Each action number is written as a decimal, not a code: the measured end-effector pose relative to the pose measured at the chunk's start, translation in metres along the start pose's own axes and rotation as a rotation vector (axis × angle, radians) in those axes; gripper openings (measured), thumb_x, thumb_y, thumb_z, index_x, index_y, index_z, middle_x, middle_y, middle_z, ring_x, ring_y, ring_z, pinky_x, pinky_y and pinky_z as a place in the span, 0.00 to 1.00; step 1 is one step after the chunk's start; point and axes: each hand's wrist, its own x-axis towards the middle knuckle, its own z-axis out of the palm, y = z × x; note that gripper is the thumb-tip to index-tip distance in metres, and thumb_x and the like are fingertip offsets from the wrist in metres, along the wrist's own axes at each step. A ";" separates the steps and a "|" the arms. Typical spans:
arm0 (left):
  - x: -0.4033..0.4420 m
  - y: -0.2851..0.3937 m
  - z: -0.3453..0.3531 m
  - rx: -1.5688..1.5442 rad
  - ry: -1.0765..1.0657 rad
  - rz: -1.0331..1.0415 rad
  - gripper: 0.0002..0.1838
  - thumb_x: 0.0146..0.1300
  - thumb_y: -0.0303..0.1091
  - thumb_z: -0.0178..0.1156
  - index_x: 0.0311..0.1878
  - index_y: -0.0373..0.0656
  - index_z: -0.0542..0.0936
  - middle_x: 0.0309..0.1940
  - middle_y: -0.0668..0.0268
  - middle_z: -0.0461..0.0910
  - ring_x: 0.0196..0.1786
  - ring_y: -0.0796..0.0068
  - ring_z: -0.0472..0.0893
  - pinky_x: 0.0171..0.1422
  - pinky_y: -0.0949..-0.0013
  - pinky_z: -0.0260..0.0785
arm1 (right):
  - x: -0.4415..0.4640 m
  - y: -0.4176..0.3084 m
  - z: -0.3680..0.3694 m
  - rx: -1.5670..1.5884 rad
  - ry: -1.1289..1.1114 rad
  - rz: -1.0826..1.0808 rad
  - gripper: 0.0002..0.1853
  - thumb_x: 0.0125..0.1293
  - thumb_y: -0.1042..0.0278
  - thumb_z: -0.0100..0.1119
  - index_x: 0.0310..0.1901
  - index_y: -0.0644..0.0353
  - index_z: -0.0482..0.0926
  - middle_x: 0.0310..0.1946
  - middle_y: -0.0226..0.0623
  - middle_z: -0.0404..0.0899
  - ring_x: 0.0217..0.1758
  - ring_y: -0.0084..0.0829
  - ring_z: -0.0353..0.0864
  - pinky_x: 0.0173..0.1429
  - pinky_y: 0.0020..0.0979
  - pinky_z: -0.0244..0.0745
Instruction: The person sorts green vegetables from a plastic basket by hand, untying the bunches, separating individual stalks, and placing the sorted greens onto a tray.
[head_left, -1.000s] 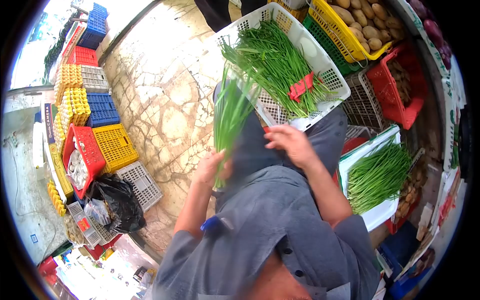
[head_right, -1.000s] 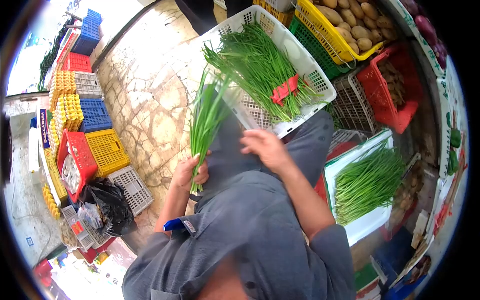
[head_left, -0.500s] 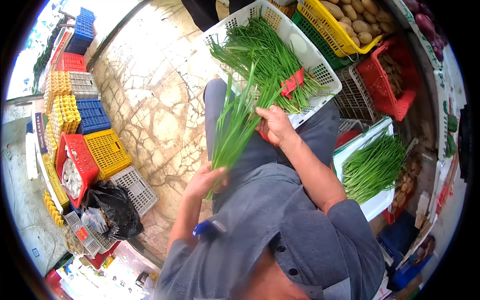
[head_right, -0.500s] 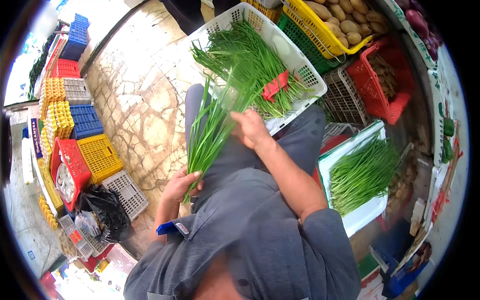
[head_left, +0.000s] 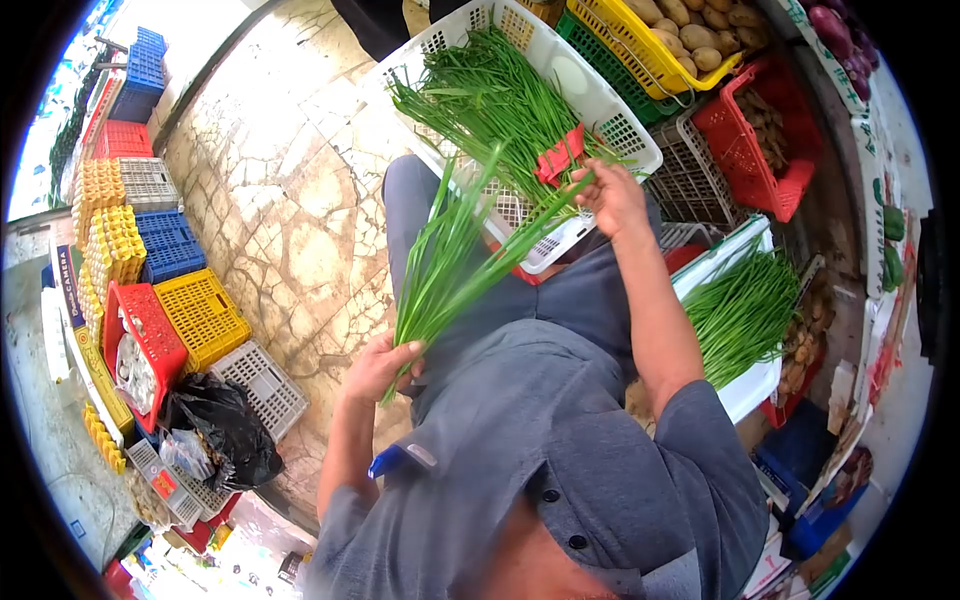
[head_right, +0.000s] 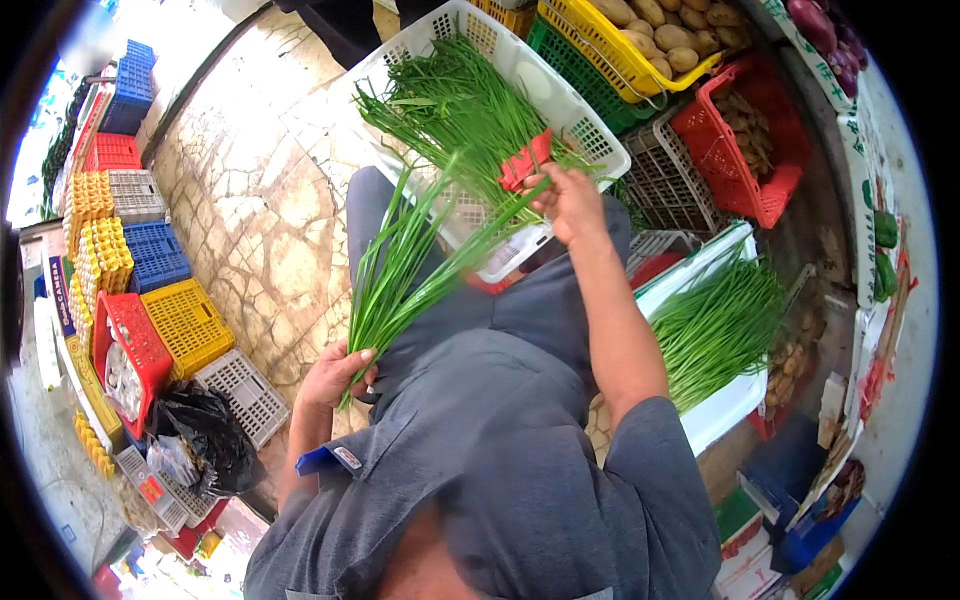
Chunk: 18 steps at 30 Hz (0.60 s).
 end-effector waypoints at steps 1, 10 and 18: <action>-0.001 0.001 0.000 0.013 -0.007 0.004 0.07 0.72 0.36 0.60 0.46 0.43 0.80 0.23 0.68 0.78 0.17 0.83 0.69 0.21 0.79 0.60 | 0.004 -0.007 -0.010 -0.027 0.054 -0.023 0.08 0.77 0.66 0.54 0.49 0.60 0.76 0.36 0.42 0.85 0.30 0.35 0.85 0.33 0.32 0.79; -0.006 0.003 -0.006 0.113 -0.010 0.014 0.08 0.73 0.36 0.61 0.42 0.41 0.79 0.23 0.70 0.77 0.17 0.84 0.68 0.20 0.79 0.60 | -0.026 -0.049 -0.054 -0.203 0.152 -0.392 0.10 0.76 0.65 0.55 0.41 0.63 0.80 0.28 0.34 0.82 0.27 0.24 0.80 0.33 0.24 0.75; -0.008 0.015 0.010 0.301 0.037 0.044 0.09 0.75 0.36 0.59 0.46 0.41 0.79 0.24 0.74 0.76 0.19 0.87 0.69 0.23 0.80 0.60 | -0.112 0.026 0.072 -0.437 -0.525 -0.077 0.09 0.74 0.67 0.59 0.46 0.64 0.83 0.33 0.33 0.85 0.31 0.19 0.81 0.35 0.22 0.74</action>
